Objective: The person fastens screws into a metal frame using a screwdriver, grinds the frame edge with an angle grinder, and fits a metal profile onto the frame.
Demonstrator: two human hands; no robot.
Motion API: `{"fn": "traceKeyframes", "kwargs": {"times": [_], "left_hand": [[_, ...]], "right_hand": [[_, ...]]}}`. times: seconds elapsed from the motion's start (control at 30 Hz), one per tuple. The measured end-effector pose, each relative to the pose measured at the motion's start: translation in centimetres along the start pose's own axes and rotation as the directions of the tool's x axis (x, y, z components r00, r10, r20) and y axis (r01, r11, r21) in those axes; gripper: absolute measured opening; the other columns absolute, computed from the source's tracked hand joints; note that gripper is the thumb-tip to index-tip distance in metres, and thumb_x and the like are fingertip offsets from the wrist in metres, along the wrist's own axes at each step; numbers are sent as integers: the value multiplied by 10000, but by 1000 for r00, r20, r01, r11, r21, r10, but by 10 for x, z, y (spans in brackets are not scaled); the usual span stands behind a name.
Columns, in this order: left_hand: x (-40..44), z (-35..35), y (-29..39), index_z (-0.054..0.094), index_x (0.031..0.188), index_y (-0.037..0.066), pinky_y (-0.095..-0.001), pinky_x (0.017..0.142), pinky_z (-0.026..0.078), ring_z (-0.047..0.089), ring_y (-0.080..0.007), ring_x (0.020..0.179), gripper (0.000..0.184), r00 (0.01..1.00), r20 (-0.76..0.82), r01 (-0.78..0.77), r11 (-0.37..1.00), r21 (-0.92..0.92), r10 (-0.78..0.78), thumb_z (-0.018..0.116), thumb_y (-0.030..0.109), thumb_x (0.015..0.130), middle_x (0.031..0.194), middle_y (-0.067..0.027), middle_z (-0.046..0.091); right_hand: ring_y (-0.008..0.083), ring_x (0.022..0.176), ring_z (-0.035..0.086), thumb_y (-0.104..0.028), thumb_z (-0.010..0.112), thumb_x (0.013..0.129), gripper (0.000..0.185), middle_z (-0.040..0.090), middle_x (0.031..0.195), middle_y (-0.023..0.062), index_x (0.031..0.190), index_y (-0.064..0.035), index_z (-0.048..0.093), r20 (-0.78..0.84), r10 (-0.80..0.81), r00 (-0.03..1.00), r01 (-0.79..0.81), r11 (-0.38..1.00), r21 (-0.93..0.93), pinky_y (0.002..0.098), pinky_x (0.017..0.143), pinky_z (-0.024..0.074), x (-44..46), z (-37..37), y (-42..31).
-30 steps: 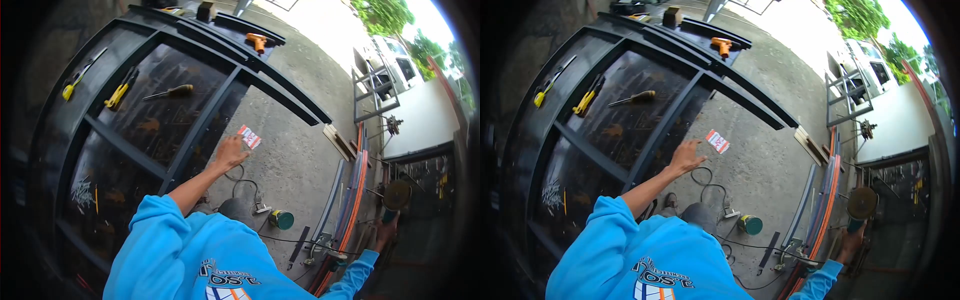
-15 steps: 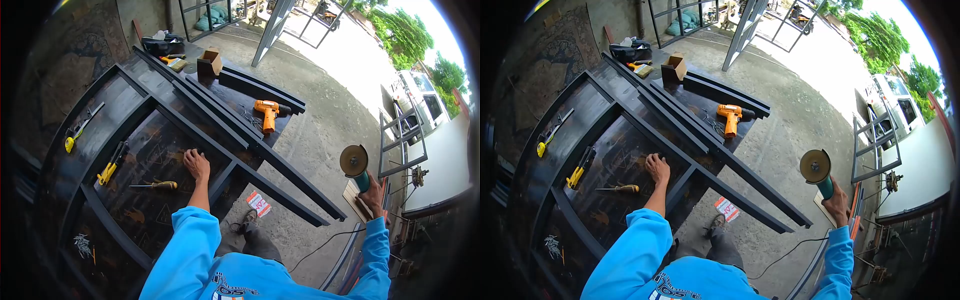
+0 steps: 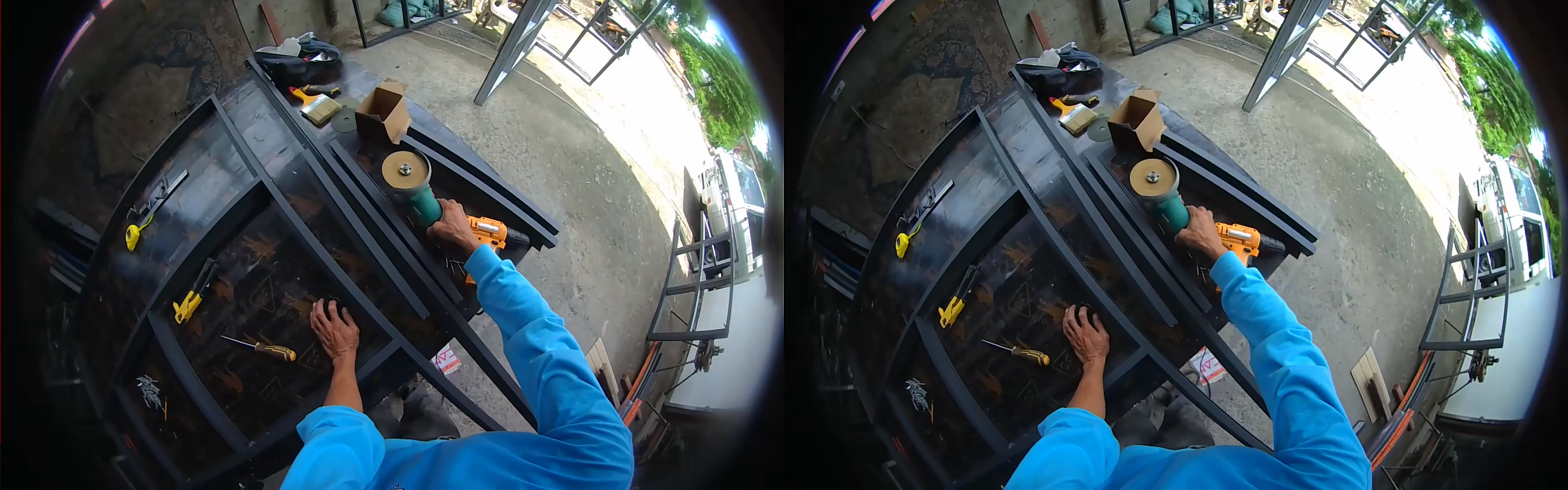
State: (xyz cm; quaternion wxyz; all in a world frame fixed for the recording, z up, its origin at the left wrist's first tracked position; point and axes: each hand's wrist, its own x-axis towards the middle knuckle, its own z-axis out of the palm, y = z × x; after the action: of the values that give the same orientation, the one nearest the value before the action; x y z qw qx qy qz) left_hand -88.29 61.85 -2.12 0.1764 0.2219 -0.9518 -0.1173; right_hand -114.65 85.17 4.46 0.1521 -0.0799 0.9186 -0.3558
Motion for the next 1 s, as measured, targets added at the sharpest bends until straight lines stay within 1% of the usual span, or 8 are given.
{"fn": "traceKeyframes", "kwargs": {"times": [0.07, 0.23, 0.3, 0.37, 0.43, 0.67, 0.8, 1.0], "left_hand": [[3, 1, 0, 495, 1166, 66, -489, 1073, 301, 376, -352, 1261, 322, 1000, 19, 7, 999, -35, -6, 575, 201, 885, 1286, -158, 428], [4, 3, 1, 492, 1160, 56, -505, 1068, 305, 369, -368, 1265, 331, 1000, 28, 14, 999, -35, -13, 584, 189, 870, 1293, -168, 421], [4, 1, 2, 508, 1152, 65, -505, 1069, 306, 366, -367, 1270, 332, 999, 34, 42, 998, -46, -41, 601, 187, 857, 1298, -164, 419], [5, -3, 4, 541, 1155, 87, -474, 1092, 299, 368, -334, 1289, 323, 996, 44, 82, 995, -60, -80, 596, 229, 871, 1312, -150, 430], [5, -7, 3, 550, 1148, 71, -464, 1102, 292, 368, -342, 1292, 317, 996, 17, 94, 988, -125, -93, 584, 227, 875, 1315, -168, 435], [-1, 8, 0, 539, 1186, 73, -456, 1140, 228, 307, -330, 1330, 372, 992, 54, 116, 986, -123, -110, 559, 276, 875, 1336, -164, 401], [-2, 11, -2, 535, 1190, 64, -458, 1138, 221, 324, -334, 1316, 401, 994, 23, 107, 985, -134, -105, 565, 292, 861, 1339, -165, 397], [-2, 10, -2, 548, 1179, 54, -464, 1132, 218, 339, -348, 1302, 379, 996, -49, 67, 990, -121, -73, 527, 296, 888, 1306, -186, 431]], "right_hand": [[377, 1088, 507, -215, 749, 547, 706, 543, 1116, 232, 1192, -2, 555, -144, -101, 984, 68, 974, -215, 413, 952, 431, 10, 26, -8], [410, 1150, 473, -316, 807, 581, 927, 495, 1195, 242, 1346, 12, 400, 103, -184, 977, 202, 958, -202, 440, 987, 422, 17, 18, 10], [377, 1130, 536, -392, 805, 679, 700, 573, 1155, 231, 1199, 14, 570, 290, -71, 954, 73, 997, 2, 399, 955, 442, 18, -33, -17], [352, 1142, 535, -248, 750, 748, 482, 559, 1240, 215, 1157, -26, 622, -123, -258, 958, 212, 931, -297, 404, 944, 443, 39, -62, 16], [407, 1231, 434, -282, 700, 768, 483, 456, 1356, 221, 1203, -94, 607, -186, -280, 942, 77, 718, -692, 471, 1018, 381, 37, -88, 31], [373, 1265, 422, -528, 617, 839, 730, 431, 1376, 242, 1297, 32, 517, 37, -96, 995, 91, 665, -741, 443, 1058, 338, 118, -118, 178], [350, 1296, 411, -576, 558, 855, 731, 403, 1433, 196, 1307, -2, 524, -76, -148, 986, 7, 492, -870, 428, 1068, 322, 136, -160, 165], [362, 1223, 463, -519, 581, 867, 712, 484, 1325, 214, 1283, 54, 514, -221, -208, 953, -48, 616, -787, 417, 1037, 349, 60, -240, 59]]}}
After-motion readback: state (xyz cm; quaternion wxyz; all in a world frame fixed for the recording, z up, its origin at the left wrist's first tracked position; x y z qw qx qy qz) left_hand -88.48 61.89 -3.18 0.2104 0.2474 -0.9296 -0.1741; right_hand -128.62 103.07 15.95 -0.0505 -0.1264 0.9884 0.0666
